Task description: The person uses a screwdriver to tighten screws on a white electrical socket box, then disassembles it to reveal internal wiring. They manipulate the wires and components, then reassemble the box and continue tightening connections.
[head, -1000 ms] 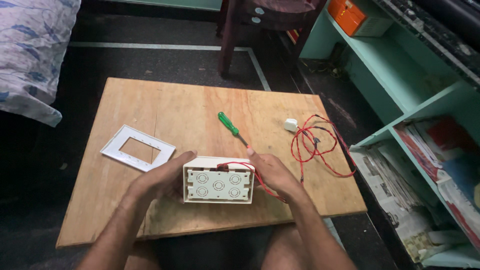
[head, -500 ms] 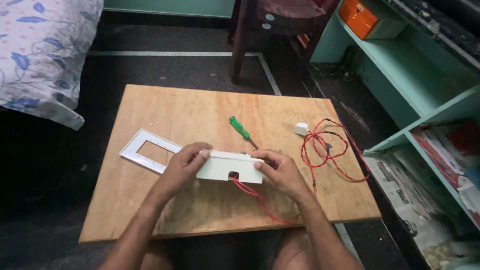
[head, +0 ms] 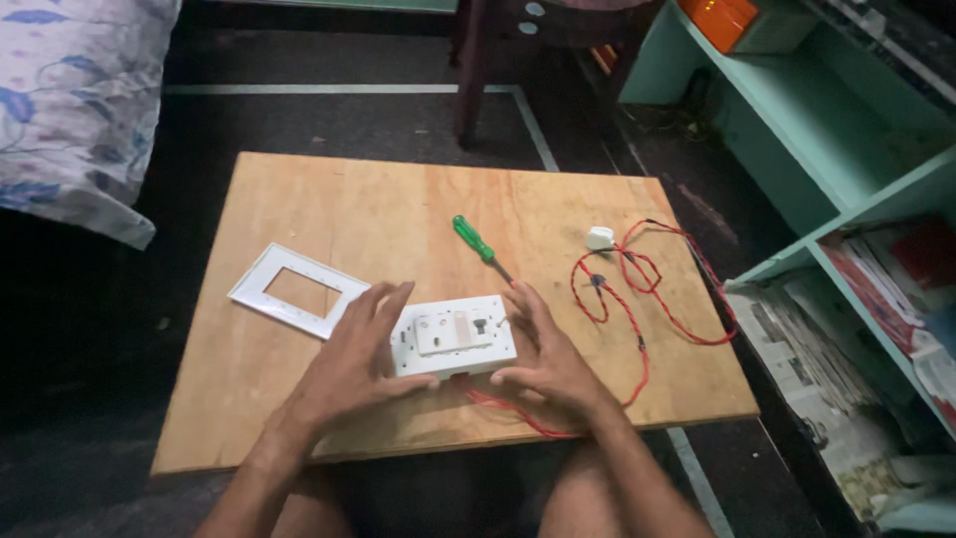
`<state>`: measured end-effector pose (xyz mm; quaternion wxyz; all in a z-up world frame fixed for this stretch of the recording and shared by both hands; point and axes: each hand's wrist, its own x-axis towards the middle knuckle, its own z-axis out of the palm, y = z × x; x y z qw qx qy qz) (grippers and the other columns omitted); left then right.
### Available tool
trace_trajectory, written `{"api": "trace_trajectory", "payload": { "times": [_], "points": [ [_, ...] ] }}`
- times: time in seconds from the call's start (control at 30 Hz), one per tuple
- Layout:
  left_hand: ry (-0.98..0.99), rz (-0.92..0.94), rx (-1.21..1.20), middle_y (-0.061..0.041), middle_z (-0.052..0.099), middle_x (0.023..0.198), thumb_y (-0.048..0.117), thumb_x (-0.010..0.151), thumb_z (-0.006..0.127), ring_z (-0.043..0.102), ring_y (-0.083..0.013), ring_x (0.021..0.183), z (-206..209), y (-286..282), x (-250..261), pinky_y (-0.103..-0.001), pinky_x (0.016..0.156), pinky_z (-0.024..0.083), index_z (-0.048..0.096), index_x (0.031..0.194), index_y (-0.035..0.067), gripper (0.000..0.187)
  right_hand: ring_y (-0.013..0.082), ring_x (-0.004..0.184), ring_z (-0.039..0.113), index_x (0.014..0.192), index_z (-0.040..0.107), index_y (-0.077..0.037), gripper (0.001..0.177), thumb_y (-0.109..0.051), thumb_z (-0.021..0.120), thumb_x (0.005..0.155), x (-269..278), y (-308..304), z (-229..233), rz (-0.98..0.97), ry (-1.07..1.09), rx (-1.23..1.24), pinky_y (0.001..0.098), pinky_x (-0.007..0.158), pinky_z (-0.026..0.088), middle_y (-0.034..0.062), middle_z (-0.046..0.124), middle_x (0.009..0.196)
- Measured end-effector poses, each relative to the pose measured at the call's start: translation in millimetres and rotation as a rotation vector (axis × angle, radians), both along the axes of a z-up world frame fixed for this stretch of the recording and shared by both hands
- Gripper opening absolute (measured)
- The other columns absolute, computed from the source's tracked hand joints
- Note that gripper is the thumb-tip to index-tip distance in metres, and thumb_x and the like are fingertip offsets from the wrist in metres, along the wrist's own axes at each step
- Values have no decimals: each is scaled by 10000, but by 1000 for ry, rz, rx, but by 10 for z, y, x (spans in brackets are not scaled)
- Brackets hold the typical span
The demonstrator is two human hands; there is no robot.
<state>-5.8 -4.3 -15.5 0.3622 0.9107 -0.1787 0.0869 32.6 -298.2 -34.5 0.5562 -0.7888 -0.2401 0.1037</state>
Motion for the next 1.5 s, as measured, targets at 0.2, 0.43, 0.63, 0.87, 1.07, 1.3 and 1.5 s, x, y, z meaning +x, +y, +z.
{"api": "trace_trajectory", "payload": {
  "times": [0.2,0.43,0.63,0.87,1.07,1.3,1.5],
  "points": [
    [-179,-140,286,-258,582,1202,426,501,938,547,-445,1136,164,-527,253,-530,977,457,402,1419,-45,1163,305,1522,374,1648,85,-61,1285,-114,910,665,117,13,37,103,-16,-81,391,1231,296,225,385,1611],
    [-20,-182,426,-218,670,1057,273,645,893,665,-396,967,201,-697,395,-461,809,554,425,1431,-45,969,277,1428,517,1630,138,-73,1284,-214,935,633,194,7,-37,51,-108,-186,368,1186,385,179,540,1519],
    [129,-210,422,-223,665,1048,313,624,919,654,-399,993,380,-710,438,-464,833,542,404,1463,-30,1043,265,1408,536,1602,205,-78,1253,-243,956,613,216,-8,-57,17,-101,-208,358,1167,406,160,555,1497],
    [152,-215,417,-211,679,1042,273,636,898,660,-385,1013,442,-670,444,-448,852,548,400,1448,-16,996,251,1380,570,1603,249,-98,1223,-275,945,613,196,-2,-27,-3,-40,-197,357,1129,458,137,577,1497],
    [94,-206,386,-215,653,1101,310,638,917,626,-395,1052,410,-684,401,-458,860,533,396,1455,-16,1023,250,1376,560,1585,279,-108,1237,-264,976,575,183,10,9,-16,-48,-202,367,1128,454,137,576,1476],
    [74,-191,397,-218,652,1109,307,634,923,632,-392,1044,437,-677,372,-456,873,530,398,1442,-29,1020,232,1326,601,1546,351,-113,1164,-267,968,571,154,44,83,-39,-55,-208,361,1092,492,115,611,1438],
    [141,-218,366,-225,653,1145,288,617,926,629,-392,1086,502,-657,418,-441,903,530,396,1445,-24,1031,218,1288,628,1512,391,-113,1117,-250,972,568,127,56,125,-44,-23,-205,357,1059,508,95,645,1371]
  ]
}}
